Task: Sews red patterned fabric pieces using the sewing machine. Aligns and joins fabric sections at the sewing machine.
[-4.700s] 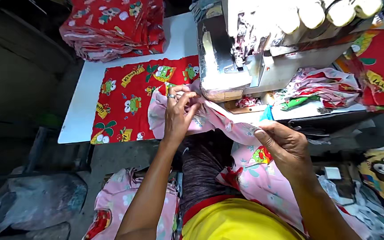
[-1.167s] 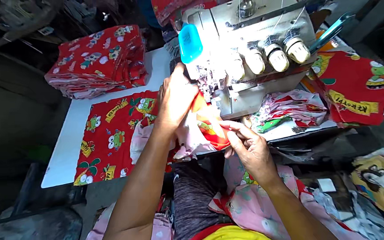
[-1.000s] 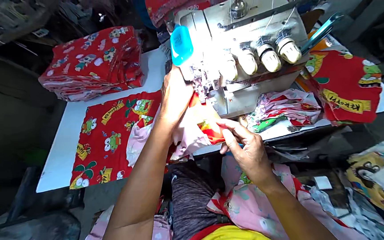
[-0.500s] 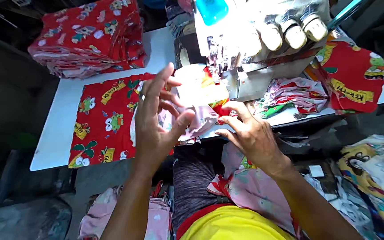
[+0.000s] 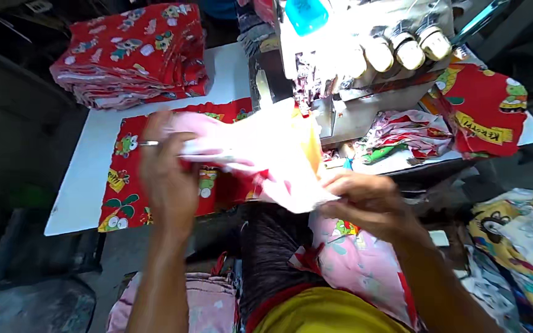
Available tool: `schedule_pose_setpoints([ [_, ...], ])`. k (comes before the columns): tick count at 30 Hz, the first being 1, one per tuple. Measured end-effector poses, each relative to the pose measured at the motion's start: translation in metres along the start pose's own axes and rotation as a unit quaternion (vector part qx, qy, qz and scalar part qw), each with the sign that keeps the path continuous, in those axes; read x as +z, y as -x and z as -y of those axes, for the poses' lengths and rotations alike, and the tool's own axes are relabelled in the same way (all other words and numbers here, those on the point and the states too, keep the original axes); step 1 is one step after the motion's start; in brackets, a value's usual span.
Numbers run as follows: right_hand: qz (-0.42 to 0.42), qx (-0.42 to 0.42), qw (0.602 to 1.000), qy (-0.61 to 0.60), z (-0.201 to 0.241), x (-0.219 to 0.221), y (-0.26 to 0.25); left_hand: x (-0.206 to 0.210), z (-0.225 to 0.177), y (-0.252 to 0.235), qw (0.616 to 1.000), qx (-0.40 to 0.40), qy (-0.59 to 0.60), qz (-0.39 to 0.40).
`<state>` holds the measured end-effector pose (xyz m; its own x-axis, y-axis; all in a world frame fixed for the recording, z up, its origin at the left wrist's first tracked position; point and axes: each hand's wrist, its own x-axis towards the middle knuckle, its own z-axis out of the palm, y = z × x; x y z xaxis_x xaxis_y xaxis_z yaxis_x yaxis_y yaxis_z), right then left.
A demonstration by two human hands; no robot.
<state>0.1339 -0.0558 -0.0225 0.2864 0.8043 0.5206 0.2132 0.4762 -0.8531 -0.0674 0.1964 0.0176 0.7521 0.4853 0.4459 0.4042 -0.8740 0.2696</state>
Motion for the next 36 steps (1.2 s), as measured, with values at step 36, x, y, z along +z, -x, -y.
schedule_pose_setpoints([
  [36, -0.253, 0.206, 0.945, -0.011, -0.064, 0.019, 0.014, 0.020, -0.034, -0.132, 0.981, -0.042, -0.024, 0.190],
])
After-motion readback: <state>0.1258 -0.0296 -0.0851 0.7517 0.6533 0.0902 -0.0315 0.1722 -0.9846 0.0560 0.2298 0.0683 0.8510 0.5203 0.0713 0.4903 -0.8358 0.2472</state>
